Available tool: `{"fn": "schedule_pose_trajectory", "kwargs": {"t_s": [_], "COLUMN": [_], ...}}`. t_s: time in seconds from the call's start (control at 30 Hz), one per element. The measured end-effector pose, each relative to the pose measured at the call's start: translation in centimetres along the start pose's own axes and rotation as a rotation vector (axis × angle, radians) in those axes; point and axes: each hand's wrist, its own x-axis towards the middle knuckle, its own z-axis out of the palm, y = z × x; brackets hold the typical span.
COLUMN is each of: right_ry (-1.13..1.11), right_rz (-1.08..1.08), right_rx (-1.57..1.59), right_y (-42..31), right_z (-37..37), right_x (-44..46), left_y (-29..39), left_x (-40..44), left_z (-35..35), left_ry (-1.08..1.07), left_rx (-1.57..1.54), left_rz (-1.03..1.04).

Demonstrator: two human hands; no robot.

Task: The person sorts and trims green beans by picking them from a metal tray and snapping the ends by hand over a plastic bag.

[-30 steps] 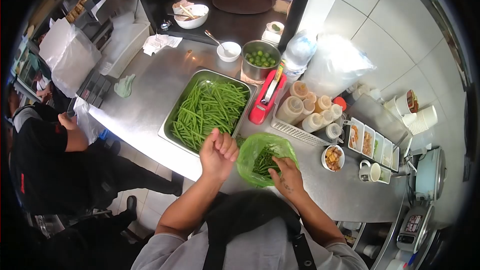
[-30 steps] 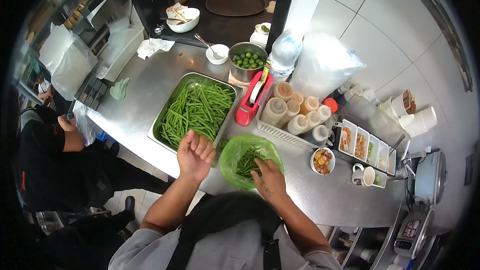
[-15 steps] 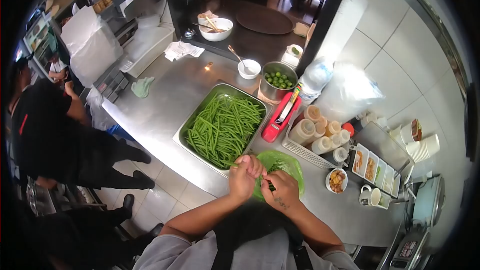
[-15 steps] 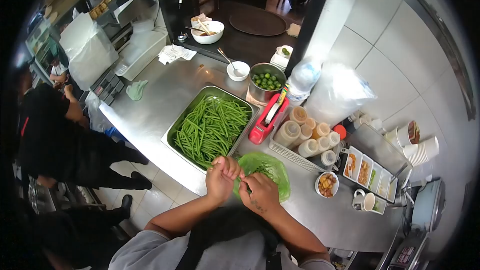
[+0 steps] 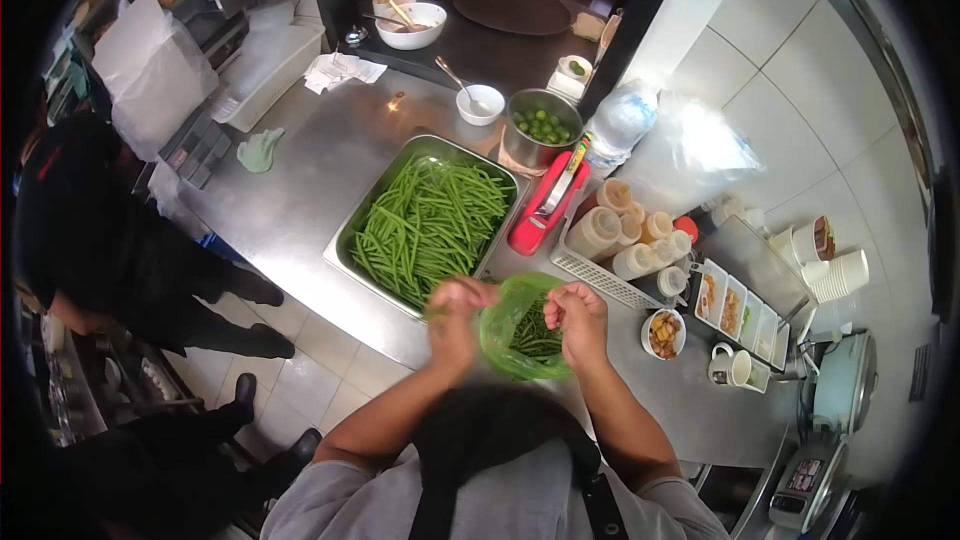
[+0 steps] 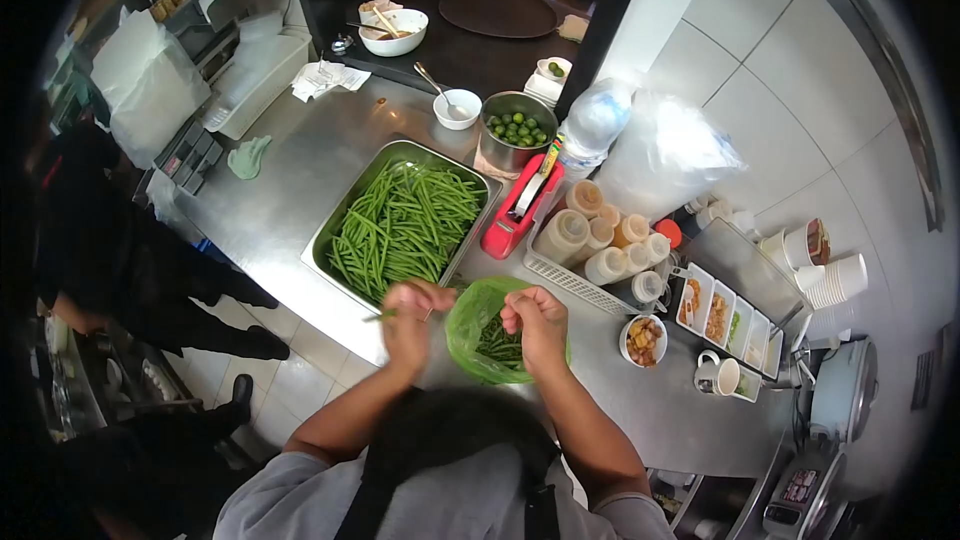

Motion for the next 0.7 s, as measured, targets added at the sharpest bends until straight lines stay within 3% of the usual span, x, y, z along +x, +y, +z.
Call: {"fn": "schedule_pose_trajectory", "kwargs": {"t_s": [0.03,0.1,0.13,0.17,0.2,0.27,0.3,0.37,0.47,0.5,0.57,0.63,0.7], "right_ry": [-0.044,-0.080,-0.103,-0.127,-0.127,-0.058,-0.068,-0.049,-0.019,-0.014,-0.028,-0.049,-0.035], "right_rz": [-0.039,-0.080,-0.153,-0.223,-0.221,-0.500,-0.473,-0.482,-0.472,-0.459,-0.428,-0.399,-0.499], "right_rx": [-0.146,-0.297,-0.669,-1.040,-1.042,-1.315,-1.404,-1.481,-1.570,-1.581,-1.546,-1.509,-1.474], "right_y": [0.3,1.0,1.4,1.9,2.5,3.9,4.5,5.1,6.8,7.0,6.4,6.1,6.0], "right_z": [-1.2,-2.9,-3.5,-4.1,-4.6,-5.3,-5.9,-6.2,-6.9,-7.1,-7.2,-7.1,-7.0], "right_x": [-0.2,-0.6,-0.9,-1.2,-1.3,-1.1,-0.7,0.0,1.2,1.4,1.4,1.3,1.1], "left_y": [-0.3,0.8,1.1,0.5,0.8,-0.3,-1.6,-2.6,0.2,0.9,0.2,0.4,-0.7], "left_x": [1.2,4.6,6.0,7.5,8.5,9.7,9.6,8.8,6.8,6.3,4.6,2.2,0.4], "left_z": [-2.3,-5.7,-7.1,-9.4,-10.1,-12.7,-13.5,-13.3,-8.3,-6.8,-4.7,-2.0,-0.7], "left_ry": [0.065,0.131,0.204,0.193,0.190,0.095,0.090,0.097,0.047,0.007,-0.110,-0.343,-0.608], "left_rx": [0.313,0.562,0.520,0.737,0.669,0.813,0.813,1.173,1.230,1.210,0.764,0.649,0.593], "left_rz": [0.078,0.105,-0.012,-0.019,-0.133,-0.245,-0.243,-0.013,0.083,0.236,0.149,-0.072,-0.135]}}
